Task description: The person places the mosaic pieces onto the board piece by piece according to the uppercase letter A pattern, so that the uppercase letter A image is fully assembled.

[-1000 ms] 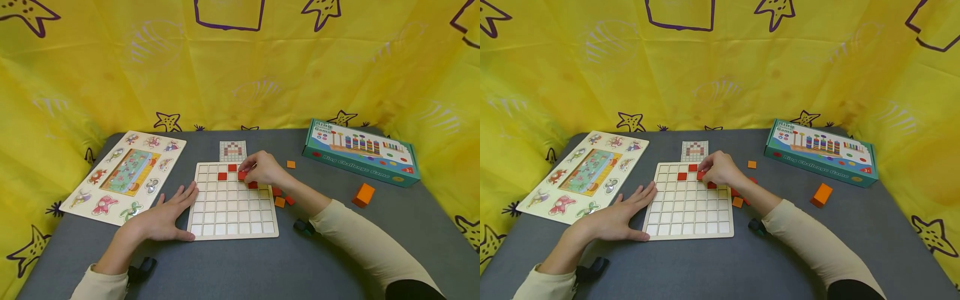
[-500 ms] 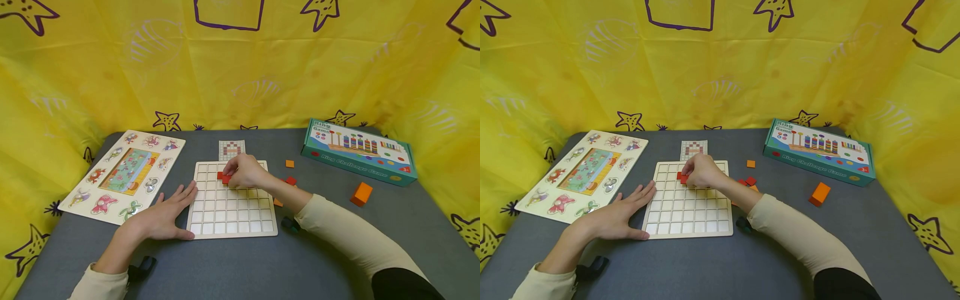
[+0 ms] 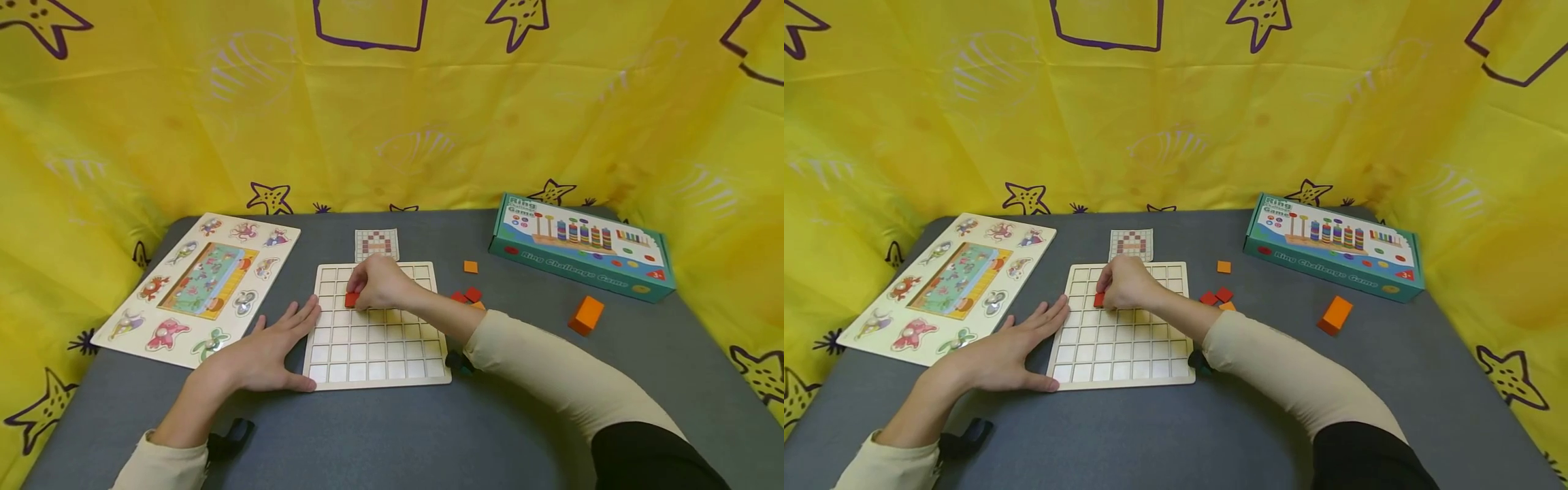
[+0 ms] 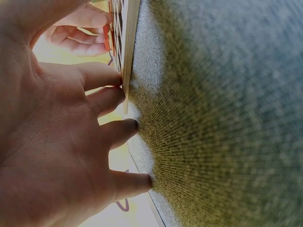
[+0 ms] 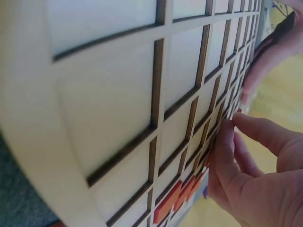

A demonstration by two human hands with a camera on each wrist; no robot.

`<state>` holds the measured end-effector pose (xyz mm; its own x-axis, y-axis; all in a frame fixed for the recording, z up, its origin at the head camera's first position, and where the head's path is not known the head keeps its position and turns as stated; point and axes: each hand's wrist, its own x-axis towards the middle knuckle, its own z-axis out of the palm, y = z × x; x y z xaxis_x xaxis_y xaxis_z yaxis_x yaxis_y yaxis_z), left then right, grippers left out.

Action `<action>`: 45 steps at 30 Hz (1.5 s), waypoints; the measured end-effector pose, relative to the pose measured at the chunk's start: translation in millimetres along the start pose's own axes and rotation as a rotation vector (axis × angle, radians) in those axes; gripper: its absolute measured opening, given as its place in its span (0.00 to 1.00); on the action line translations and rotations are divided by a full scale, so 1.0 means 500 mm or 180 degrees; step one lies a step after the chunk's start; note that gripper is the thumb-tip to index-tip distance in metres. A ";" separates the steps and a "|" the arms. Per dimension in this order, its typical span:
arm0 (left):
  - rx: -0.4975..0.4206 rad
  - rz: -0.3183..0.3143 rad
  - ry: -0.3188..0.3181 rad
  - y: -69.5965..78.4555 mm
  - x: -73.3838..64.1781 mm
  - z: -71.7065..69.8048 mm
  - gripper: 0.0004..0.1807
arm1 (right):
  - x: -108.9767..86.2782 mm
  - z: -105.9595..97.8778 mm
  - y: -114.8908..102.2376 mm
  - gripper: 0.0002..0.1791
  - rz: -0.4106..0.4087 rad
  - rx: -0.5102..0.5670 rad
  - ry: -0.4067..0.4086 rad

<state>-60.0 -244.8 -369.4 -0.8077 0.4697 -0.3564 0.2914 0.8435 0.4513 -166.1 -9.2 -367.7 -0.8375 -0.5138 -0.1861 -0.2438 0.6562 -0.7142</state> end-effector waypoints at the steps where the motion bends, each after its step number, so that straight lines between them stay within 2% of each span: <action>1: 0.0003 -0.0002 -0.0001 0.000 0.000 -0.001 0.66 | 0.002 0.002 -0.002 0.14 0.0005 -0.0006 -0.0002; 11: 0.0007 -0.0027 -0.0013 -0.003 0.001 -0.002 0.67 | 0.014 0.018 -0.022 0.13 0.0000 -0.0104 -0.0026; 19: 0.0015 -0.0011 -0.0009 -0.002 0.001 -0.003 0.67 | 0.019 0.023 -0.027 0.12 -0.0034 -0.0350 0.0022; 45: -0.0024 -0.0023 -0.0029 -0.003 0.004 0.003 0.67 | 0.016 0.026 -0.025 0.14 -0.0095 -0.0460 0.0013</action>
<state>-61.4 -244.7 -372.0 -0.8051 0.4660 -0.3670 0.2817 0.8448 0.4550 -163.5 -28.9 -369.2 -0.8307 -0.5322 -0.1633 -0.3363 0.7136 -0.6146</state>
